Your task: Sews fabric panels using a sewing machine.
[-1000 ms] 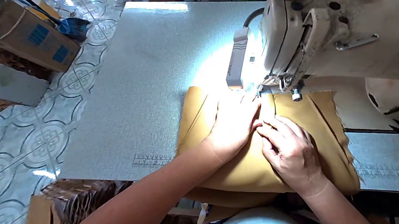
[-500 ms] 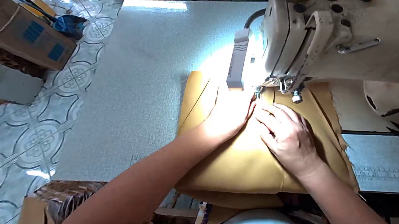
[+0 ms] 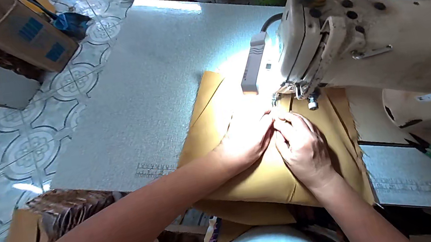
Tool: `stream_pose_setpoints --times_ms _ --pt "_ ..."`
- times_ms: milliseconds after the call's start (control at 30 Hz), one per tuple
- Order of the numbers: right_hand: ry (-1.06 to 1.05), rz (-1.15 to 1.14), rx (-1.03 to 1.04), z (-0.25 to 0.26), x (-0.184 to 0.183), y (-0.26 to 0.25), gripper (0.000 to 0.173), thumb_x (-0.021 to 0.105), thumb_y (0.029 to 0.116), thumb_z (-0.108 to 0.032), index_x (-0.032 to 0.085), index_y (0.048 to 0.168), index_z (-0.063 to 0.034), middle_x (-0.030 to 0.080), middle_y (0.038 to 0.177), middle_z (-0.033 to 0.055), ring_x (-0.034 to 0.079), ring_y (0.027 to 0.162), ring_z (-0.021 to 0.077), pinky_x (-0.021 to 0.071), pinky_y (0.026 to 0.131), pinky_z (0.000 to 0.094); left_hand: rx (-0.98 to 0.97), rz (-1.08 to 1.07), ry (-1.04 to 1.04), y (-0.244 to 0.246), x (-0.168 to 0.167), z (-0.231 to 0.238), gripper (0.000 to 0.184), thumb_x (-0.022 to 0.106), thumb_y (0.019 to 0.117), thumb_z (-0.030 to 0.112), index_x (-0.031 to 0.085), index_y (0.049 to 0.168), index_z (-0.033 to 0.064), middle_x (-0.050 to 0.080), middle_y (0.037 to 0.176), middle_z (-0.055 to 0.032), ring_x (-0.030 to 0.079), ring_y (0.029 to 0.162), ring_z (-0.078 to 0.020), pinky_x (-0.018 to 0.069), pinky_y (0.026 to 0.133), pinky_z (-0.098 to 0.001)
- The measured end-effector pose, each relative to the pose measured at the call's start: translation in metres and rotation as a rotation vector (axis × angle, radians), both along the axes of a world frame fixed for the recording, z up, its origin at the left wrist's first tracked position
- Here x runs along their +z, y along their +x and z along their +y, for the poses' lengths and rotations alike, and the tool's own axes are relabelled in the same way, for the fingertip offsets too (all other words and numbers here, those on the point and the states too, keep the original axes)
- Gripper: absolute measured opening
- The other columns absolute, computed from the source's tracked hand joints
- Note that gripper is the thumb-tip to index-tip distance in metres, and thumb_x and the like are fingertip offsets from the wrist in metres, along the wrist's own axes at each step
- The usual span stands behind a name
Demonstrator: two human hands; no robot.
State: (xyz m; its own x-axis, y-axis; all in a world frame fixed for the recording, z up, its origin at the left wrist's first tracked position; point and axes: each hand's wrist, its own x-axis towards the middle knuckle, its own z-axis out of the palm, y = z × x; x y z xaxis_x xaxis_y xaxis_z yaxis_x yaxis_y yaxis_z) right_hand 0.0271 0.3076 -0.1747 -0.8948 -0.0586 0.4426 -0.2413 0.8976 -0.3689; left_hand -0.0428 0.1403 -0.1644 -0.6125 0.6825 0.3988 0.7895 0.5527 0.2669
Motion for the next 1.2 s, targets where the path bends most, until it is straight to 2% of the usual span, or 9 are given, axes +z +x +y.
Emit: stream_pose_setpoints --times_ms 100,333,567,667,800,867,933,1033,1200 --pt "-0.01 0.013 0.02 0.001 0.0 0.006 0.025 0.058 0.0981 -0.018 0.08 0.11 -0.0116 0.073 0.122 0.0102 0.065 0.123 0.0263 0.0521 0.105 0.0381 -0.08 -0.019 0.022 -0.004 -0.004 -0.01 0.027 0.054 0.0988 0.018 0.074 0.114 0.0096 0.067 0.132 -0.0108 0.06 0.128 -0.0286 0.0472 0.105 -0.0519" --pt "-0.004 0.039 0.085 0.008 -0.003 0.002 0.023 0.06 0.0972 -0.018 0.08 0.106 -0.0123 0.074 0.12 0.0103 0.065 0.122 0.0268 0.0519 0.105 0.0376 -0.114 -0.002 0.029 -0.009 -0.004 -0.011 0.028 0.053 0.0993 0.018 0.075 0.115 0.0127 0.067 0.132 -0.011 0.058 0.13 -0.0284 0.0451 0.107 -0.0514" --pt "-0.02 0.005 0.162 0.018 0.001 -0.022 0.025 0.058 0.0992 -0.019 0.079 0.111 -0.0116 0.07 0.126 0.0096 0.063 0.124 0.0258 0.0503 0.106 0.0402 -0.117 0.017 0.034 -0.03 -0.004 -0.007 0.03 0.051 0.1 0.021 0.074 0.116 0.0113 0.068 0.128 -0.0112 0.061 0.124 -0.0293 0.0461 0.104 -0.0515" --pt "0.01 -0.021 0.17 0.029 0.004 -0.016 0.03 0.055 0.1015 -0.023 0.077 0.121 -0.0158 0.067 0.134 0.0078 0.06 0.13 0.0237 0.047 0.111 0.0405 -0.118 0.013 0.026 -0.032 -0.004 -0.006 0.031 0.05 0.1002 0.021 0.074 0.116 0.0118 0.067 0.127 -0.0108 0.061 0.122 -0.0284 0.0456 0.103 -0.0514" --pt "0.153 0.017 -0.08 0.081 0.021 0.029 0.032 0.054 0.1006 -0.02 0.075 0.124 -0.015 0.067 0.136 0.0108 0.06 0.13 0.0319 0.0481 0.107 0.0535 -0.135 0.002 0.04 -0.032 -0.004 -0.008 0.028 0.052 0.099 0.017 0.074 0.115 0.0098 0.067 0.124 -0.0108 0.061 0.121 -0.0279 0.0463 0.103 -0.05" --pt "0.201 -0.073 -0.311 0.126 0.036 0.061 0.033 0.054 0.1009 -0.017 0.071 0.126 -0.0039 0.063 0.136 0.0251 0.058 0.128 0.0476 0.0466 0.103 0.0653 -0.179 0.028 0.066 -0.033 -0.001 -0.007 0.026 0.052 0.0987 0.011 0.075 0.111 0.0078 0.069 0.114 -0.0114 0.063 0.111 -0.0266 0.0496 0.097 -0.0461" --pt "0.205 -0.215 -0.518 0.164 0.044 0.086 0.036 0.055 0.1027 -0.015 0.063 0.131 0.0053 0.056 0.136 0.0365 0.053 0.127 0.0584 0.0425 0.102 0.0721 -0.277 0.097 0.075 -0.038 0.0 -0.009 0.026 0.053 0.099 0.005 0.076 0.111 0.0066 0.07 0.112 -0.0123 0.066 0.109 -0.0267 0.0519 0.095 -0.0446" --pt "0.263 -0.306 -0.62 0.191 0.034 0.101 0.037 0.05 0.1076 -0.018 0.062 0.13 0.009 0.06 0.127 0.0392 0.057 0.12 0.0594 0.0447 0.099 0.0702 -0.422 0.198 0.008 -0.045 0.002 -0.01 0.026 0.053 0.0987 0.002 0.077 0.109 0.0049 0.073 0.117 -0.0143 0.068 0.114 -0.0305 0.054 0.097 -0.0471" --pt "0.356 -0.163 -0.534 0.195 0.024 0.1 0.038 0.042 0.1091 -0.017 0.066 0.112 0.0126 0.066 0.108 0.0369 0.065 0.104 0.0572 0.0507 0.085 0.0682 -0.069 -0.117 -0.038 -0.003 0.014 -0.005 0.03 0.051 0.0977 0.005 0.074 0.117 0.0096 0.069 0.113 -0.0099 0.068 0.103 -0.0247 0.0557 0.085 -0.043"
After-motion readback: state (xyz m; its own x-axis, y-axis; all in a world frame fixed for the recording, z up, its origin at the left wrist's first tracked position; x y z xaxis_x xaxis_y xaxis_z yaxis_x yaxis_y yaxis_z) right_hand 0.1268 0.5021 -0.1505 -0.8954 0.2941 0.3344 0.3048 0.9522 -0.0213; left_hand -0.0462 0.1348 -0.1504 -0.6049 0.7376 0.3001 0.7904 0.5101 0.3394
